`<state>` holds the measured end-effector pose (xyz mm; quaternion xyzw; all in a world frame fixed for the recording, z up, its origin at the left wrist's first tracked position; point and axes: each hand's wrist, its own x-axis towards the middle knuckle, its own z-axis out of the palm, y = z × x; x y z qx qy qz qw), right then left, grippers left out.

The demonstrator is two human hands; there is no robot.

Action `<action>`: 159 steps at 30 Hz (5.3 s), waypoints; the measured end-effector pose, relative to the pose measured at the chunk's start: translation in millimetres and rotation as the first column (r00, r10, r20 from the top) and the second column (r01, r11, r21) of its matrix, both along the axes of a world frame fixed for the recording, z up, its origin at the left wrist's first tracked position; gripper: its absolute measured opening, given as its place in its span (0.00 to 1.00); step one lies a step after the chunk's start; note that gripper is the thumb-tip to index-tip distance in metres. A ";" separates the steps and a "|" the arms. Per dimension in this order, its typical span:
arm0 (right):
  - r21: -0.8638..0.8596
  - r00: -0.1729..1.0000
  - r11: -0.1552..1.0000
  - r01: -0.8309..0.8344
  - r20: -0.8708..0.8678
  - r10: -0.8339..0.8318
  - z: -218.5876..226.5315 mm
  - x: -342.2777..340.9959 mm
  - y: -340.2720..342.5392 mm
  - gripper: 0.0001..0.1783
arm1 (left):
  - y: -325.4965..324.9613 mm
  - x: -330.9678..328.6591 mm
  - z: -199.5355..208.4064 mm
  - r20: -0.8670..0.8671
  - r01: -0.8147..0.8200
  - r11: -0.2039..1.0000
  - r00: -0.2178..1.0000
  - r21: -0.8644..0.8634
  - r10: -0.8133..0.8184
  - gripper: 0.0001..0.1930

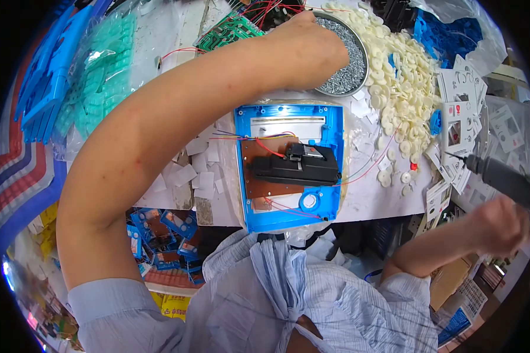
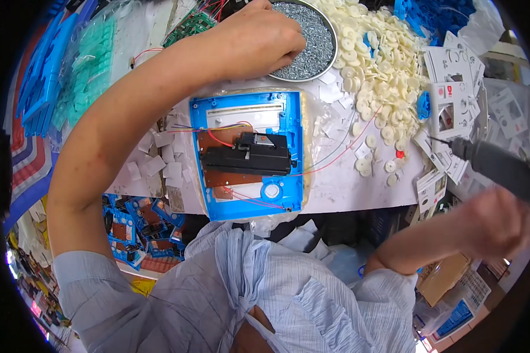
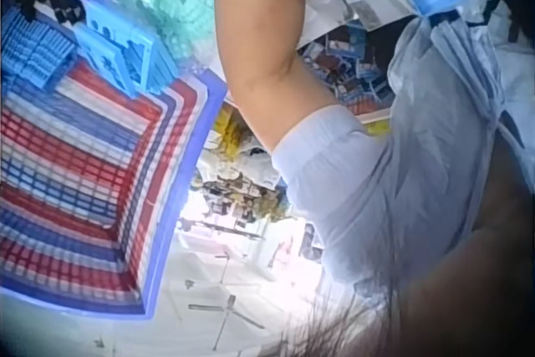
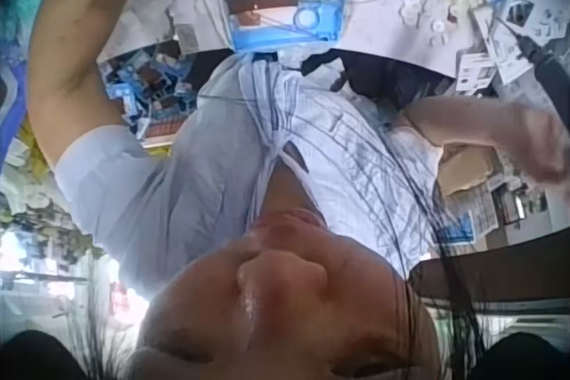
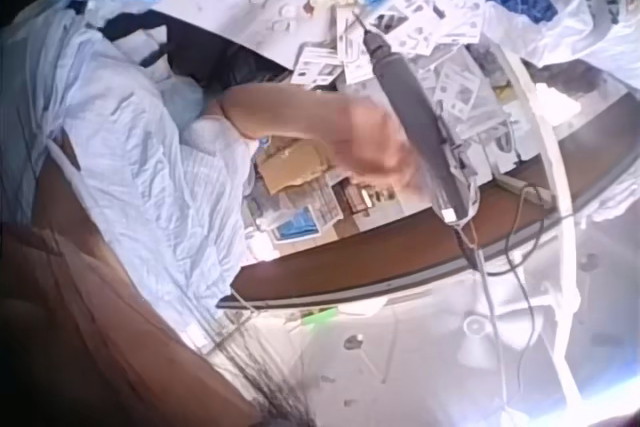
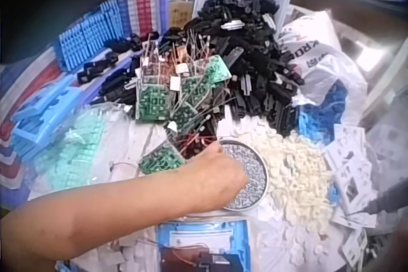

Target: Assembling an electronic device by attaching components and securing parts with an electric screwdriver.

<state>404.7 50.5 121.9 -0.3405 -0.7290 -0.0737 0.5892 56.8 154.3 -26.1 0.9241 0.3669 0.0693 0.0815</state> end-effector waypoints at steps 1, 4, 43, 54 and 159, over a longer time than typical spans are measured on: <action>-0.181 0.973 0.965 -0.188 -0.171 0.157 -2.6 -11.4 10.6 0.33 | 1.3 1.4 -0.3 -0.006 -0.006 1.000 1.000 0.002 0.006 0.09; -0.434 0.524 0.301 -0.849 -0.617 0.587 -13.7 -29.1 43.5 0.36 | 5.2 -6.4 14.8 0.149 -0.009 0.998 0.989 0.058 0.000 0.11; -0.487 0.459 0.110 -0.866 -0.689 0.561 -27.8 -188.2 -24.6 0.18 | -205.7 -57.9 17.8 0.512 -0.441 0.893 0.749 -0.086 0.419 0.28; -0.458 0.385 0.078 -0.886 -0.631 0.674 -51.0 -204.6 -6.8 0.22 | -197.5 -62.5 18.5 0.506 -0.354 0.930 0.788 -0.094 0.351 0.27; -0.437 0.511 0.287 -0.853 -0.580 0.634 26.0 -121.3 29.7 0.38 | -200.8 -64.6 -1.1 0.649 -0.331 0.943 0.707 -0.048 0.281 0.25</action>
